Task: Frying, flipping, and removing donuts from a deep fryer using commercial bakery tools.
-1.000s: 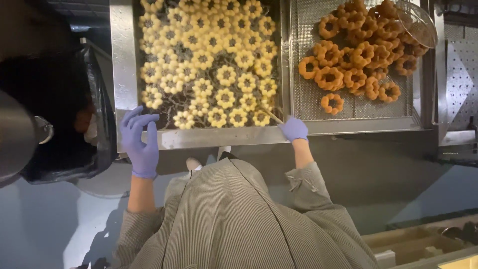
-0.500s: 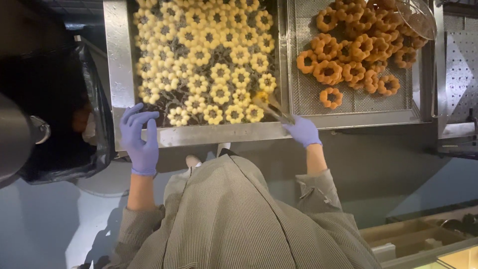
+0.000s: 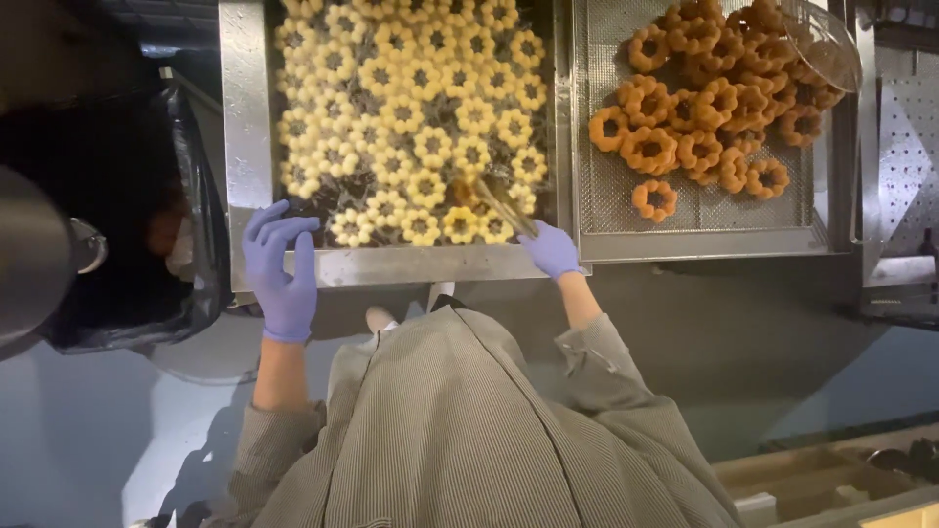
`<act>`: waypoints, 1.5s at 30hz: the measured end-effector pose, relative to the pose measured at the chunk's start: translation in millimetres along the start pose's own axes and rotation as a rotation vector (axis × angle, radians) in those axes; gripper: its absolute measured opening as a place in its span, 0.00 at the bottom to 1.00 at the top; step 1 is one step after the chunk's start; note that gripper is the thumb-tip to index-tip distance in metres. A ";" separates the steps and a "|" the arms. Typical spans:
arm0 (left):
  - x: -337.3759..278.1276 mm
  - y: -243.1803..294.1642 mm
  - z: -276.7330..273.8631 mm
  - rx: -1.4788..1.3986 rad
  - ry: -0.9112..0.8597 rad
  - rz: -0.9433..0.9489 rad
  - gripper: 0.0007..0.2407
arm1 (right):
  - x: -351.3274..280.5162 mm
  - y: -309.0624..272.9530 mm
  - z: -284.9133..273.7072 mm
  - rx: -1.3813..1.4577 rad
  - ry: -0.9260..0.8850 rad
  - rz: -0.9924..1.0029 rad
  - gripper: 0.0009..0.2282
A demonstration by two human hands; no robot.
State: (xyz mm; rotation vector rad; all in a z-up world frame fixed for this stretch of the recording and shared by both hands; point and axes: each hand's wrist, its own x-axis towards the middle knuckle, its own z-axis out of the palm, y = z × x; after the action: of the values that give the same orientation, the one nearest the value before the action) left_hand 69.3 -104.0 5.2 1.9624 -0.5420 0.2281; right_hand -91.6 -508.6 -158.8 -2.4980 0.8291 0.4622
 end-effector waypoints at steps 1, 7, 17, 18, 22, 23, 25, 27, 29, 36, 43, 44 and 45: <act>-2.4 -2.1 -2.5 -0.006 0.001 -0.023 0.06 | -8.7 -4.1 -10.5 0.024 0.005 0.038 0.23; 1.5 3.7 -3.7 0.010 0.027 0.021 0.05 | -22.4 -71.9 -7.6 -0.054 -0.003 -0.064 0.26; -5.6 6.9 -10.8 -0.028 0.064 -0.028 0.06 | 45.6 -60.0 95.3 -0.093 0.012 -0.183 0.24; -7.8 5.0 -13.7 -0.009 0.071 -0.019 0.06 | 42.6 -54.3 87.9 -0.060 0.017 -0.172 0.24; -13.8 1.6 -20.8 0.004 0.106 -0.022 0.06 | 8.7 -66.9 34.0 -0.049 0.018 -0.127 0.21; -14.5 0.2 -21.2 0.006 0.108 -0.025 0.06 | 0.2 -76.3 25.8 -0.051 0.014 -0.129 0.21; -15.9 -2.4 -22.0 0.060 0.118 0.011 0.06 | -16.9 -95.1 9.3 -0.151 -0.076 -0.127 0.22; -14.5 0.3 -22.4 0.050 0.113 0.006 0.06 | -24.4 -107.9 20.1 -0.190 -0.123 -0.140 0.23; -13.1 1.8 -20.1 0.038 0.115 0.011 0.06 | -20.8 -111.7 41.2 -0.230 -0.158 -0.156 0.23; -11.2 2.0 -18.9 0.000 0.110 0.009 0.05 | 34.7 -72.4 123.2 -0.280 -0.064 -0.308 0.22; -15.2 -6.2 -21.8 -0.010 0.113 -0.024 0.06 | -22.1 -60.5 5.8 -0.137 0.000 -0.203 0.22; -13.5 -6.8 -20.8 -0.012 0.112 -0.023 0.06 | -21.7 -61.9 0.1 -0.137 0.002 -0.200 0.22; -13.9 -6.8 -20.5 -0.006 0.108 -0.014 0.05 | -25.2 -61.8 -3.7 -0.193 -0.041 -0.157 0.23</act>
State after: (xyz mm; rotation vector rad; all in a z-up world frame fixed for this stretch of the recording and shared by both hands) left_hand 61.9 -79.5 3.3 1.9347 -0.4582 0.3209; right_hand -71.4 -454.8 -124.7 -2.6953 0.5917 0.5597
